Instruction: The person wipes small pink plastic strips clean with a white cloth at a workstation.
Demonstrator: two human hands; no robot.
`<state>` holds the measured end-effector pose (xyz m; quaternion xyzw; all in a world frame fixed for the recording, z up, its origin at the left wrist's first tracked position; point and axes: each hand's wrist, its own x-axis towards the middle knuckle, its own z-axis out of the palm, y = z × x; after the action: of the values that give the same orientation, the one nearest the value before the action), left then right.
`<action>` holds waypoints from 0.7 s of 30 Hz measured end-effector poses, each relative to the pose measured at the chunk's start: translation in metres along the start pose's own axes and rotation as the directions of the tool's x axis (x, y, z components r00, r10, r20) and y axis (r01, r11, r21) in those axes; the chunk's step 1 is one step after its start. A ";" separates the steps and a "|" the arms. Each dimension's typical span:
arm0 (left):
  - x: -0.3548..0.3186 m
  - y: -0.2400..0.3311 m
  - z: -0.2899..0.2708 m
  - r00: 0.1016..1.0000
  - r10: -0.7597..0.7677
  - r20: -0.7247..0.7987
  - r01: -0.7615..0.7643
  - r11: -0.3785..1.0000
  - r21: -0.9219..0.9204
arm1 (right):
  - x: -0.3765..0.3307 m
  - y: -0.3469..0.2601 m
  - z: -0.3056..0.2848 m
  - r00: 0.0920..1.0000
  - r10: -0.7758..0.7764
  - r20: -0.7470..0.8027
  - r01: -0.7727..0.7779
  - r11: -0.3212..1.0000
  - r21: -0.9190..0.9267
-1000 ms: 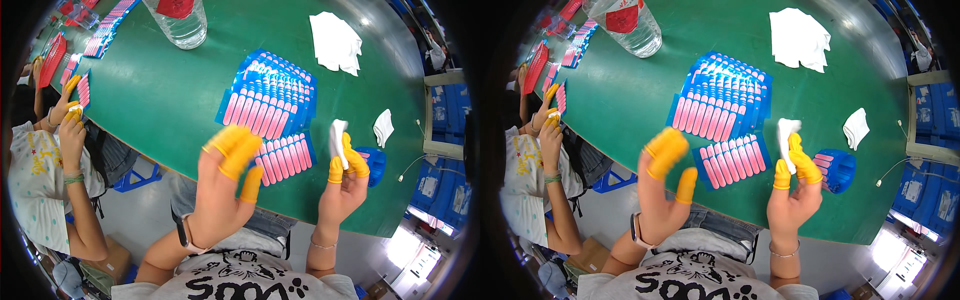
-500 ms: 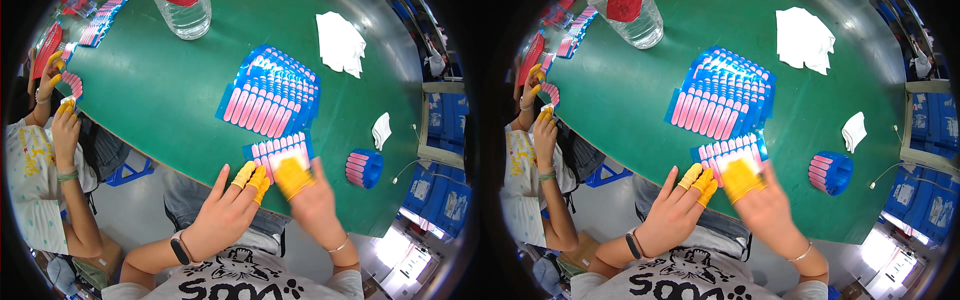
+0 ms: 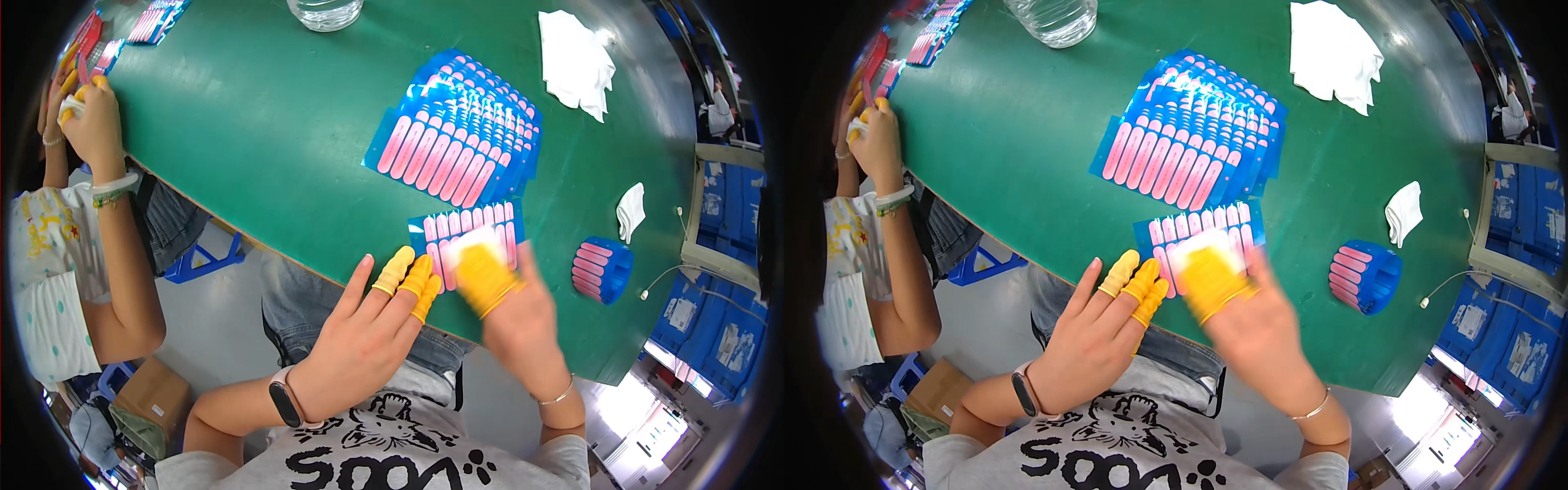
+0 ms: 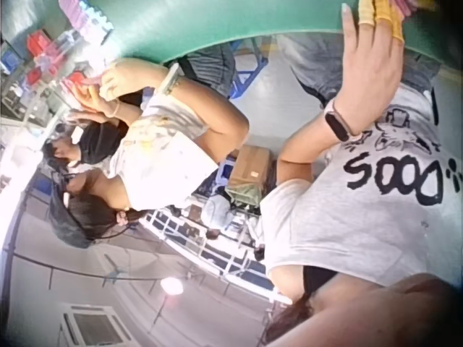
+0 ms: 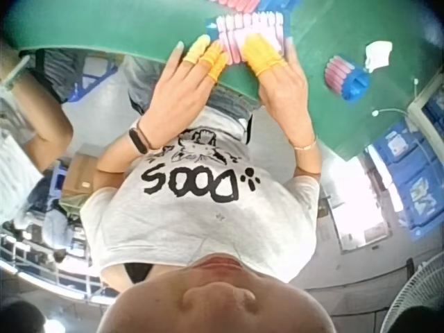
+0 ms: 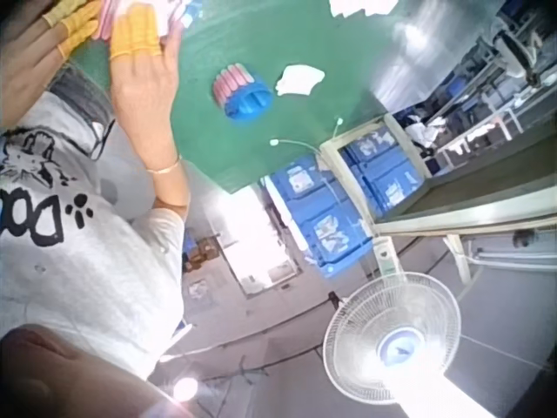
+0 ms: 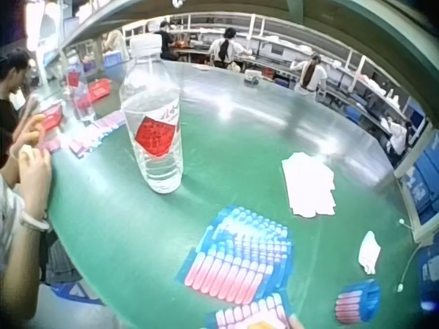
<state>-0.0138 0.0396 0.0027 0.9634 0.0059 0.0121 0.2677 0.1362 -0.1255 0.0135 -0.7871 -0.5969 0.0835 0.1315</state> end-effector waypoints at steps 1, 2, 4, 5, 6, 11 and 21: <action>0.000 0.000 0.000 1.000 -0.007 -0.003 0.007 1.000 -0.001 | 0.003 0.014 -0.002 0.998 0.055 -0.029 -0.058 0.991 -0.118; 0.000 -0.001 0.000 1.000 0.003 -0.008 -0.003 1.000 -0.006 | 0.009 0.017 -0.009 0.995 0.082 -0.053 -0.086 0.994 -0.069; -0.002 -0.001 -0.001 1.000 0.006 -0.010 -0.006 1.000 -0.010 | 0.006 -0.007 -0.002 1.000 -0.012 0.007 0.012 1.000 0.028; -0.003 -0.001 -0.002 0.999 0.008 0.039 -0.007 1.000 -0.010 | 0.005 -0.016 0.001 0.993 -0.105 0.054 0.097 0.987 0.130; -0.004 -0.002 -0.002 0.996 0.010 0.088 -0.009 1.000 -0.010 | 0.009 -0.012 0.001 0.993 -0.108 0.043 0.102 0.988 0.113; -0.003 0.001 -0.001 0.999 0.009 0.036 -0.009 1.000 0.007 | 0.005 -0.015 -0.003 0.987 -0.145 0.064 0.139 0.986 0.092; -0.007 0.000 -0.002 0.997 -0.009 0.074 0.008 1.000 0.006 | 0.011 0.002 0.003 0.999 0.014 -0.050 -0.016 0.999 -0.037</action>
<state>-0.0212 0.0402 0.0043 0.9640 0.0003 -0.0245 0.2649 0.1400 -0.1150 0.0102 -0.7956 -0.5890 0.0536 0.1311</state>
